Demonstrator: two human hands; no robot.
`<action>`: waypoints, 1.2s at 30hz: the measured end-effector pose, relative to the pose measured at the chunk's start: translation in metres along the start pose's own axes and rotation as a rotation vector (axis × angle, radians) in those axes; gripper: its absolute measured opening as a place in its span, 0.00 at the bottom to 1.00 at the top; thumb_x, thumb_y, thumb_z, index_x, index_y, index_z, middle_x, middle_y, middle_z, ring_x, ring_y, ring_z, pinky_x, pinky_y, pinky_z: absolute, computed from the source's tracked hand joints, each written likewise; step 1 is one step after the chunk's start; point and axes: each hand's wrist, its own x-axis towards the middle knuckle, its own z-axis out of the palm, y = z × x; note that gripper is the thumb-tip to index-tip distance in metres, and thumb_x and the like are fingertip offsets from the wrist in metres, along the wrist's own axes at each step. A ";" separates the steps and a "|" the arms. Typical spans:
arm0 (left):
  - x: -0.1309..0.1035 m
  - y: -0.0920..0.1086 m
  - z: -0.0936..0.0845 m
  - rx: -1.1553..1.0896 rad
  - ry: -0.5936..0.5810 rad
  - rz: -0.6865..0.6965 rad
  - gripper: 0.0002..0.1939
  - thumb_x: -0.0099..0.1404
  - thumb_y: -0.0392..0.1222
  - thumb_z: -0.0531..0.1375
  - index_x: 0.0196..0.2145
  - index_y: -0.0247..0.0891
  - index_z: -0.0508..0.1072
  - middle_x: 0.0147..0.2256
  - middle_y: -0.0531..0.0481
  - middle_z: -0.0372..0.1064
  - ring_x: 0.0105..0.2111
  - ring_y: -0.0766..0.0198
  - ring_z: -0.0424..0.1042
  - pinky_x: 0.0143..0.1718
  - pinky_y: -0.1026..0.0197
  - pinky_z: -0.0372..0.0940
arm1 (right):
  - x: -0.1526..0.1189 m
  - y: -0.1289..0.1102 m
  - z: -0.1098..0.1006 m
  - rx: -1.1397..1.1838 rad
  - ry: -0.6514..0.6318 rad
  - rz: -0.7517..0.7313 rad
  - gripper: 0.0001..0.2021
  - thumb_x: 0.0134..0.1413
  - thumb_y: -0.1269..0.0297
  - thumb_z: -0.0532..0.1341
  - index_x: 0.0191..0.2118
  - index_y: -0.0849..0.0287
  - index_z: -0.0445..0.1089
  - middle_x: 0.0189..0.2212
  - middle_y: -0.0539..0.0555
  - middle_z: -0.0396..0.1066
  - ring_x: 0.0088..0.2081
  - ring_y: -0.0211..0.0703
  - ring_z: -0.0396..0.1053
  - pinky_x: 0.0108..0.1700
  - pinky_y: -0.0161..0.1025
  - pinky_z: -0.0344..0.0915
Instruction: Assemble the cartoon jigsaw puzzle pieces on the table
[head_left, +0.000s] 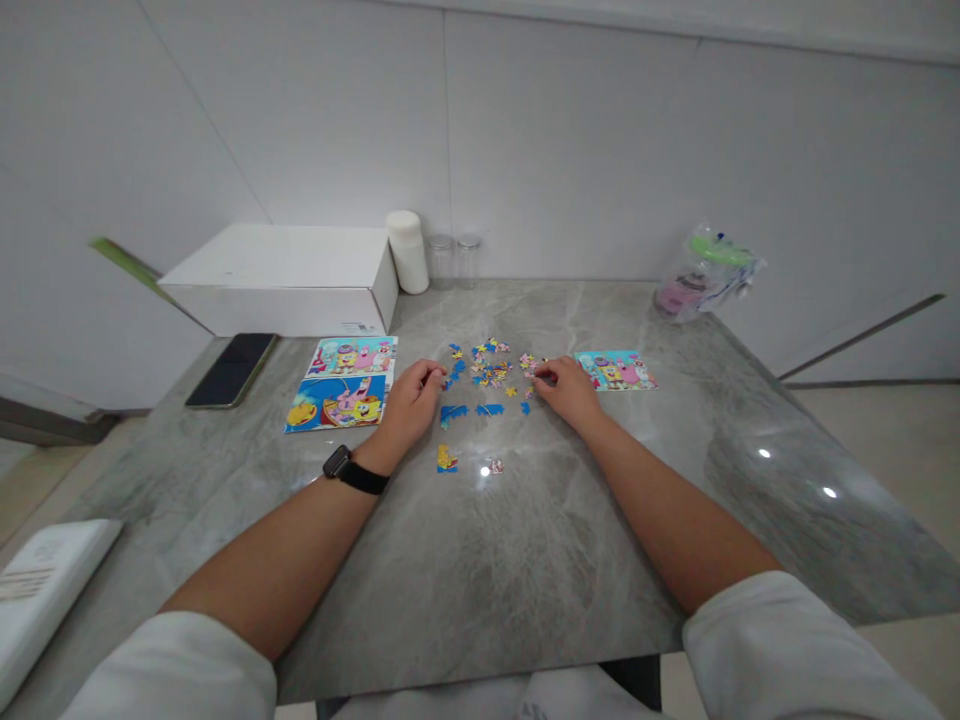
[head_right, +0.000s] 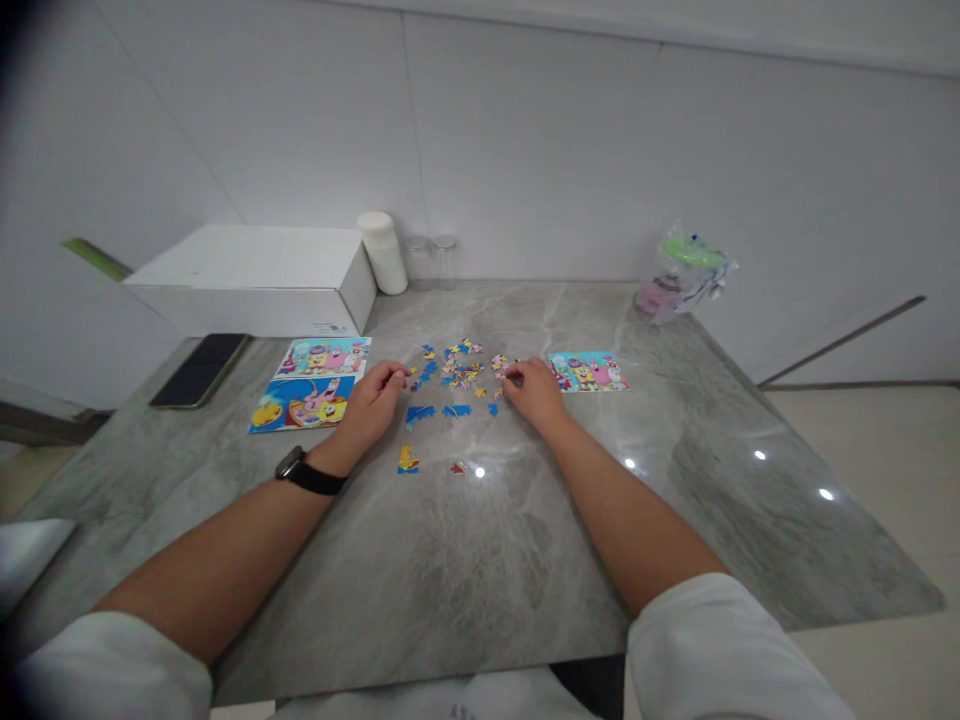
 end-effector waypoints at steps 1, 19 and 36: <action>0.000 0.000 0.000 -0.003 -0.003 -0.002 0.12 0.75 0.46 0.53 0.42 0.41 0.74 0.36 0.50 0.75 0.39 0.58 0.73 0.44 0.55 0.66 | 0.000 0.000 0.001 -0.006 0.007 0.002 0.08 0.62 0.61 0.66 0.42 0.59 0.80 0.39 0.57 0.74 0.42 0.46 0.70 0.49 0.42 0.65; -0.004 0.003 0.002 -0.013 -0.069 0.072 0.14 0.76 0.47 0.53 0.41 0.41 0.76 0.36 0.49 0.76 0.39 0.58 0.74 0.43 0.56 0.67 | -0.001 -0.006 0.002 0.565 -0.012 0.092 0.11 0.52 0.53 0.66 0.36 0.55 0.72 0.30 0.49 0.72 0.31 0.41 0.68 0.37 0.40 0.66; -0.019 0.031 0.010 -0.015 -0.332 0.203 0.12 0.72 0.46 0.59 0.32 0.39 0.74 0.30 0.51 0.74 0.32 0.61 0.71 0.38 0.58 0.66 | -0.047 -0.088 0.004 0.919 -0.382 -0.012 0.15 0.51 0.51 0.69 0.36 0.56 0.72 0.28 0.47 0.69 0.30 0.37 0.64 0.33 0.36 0.61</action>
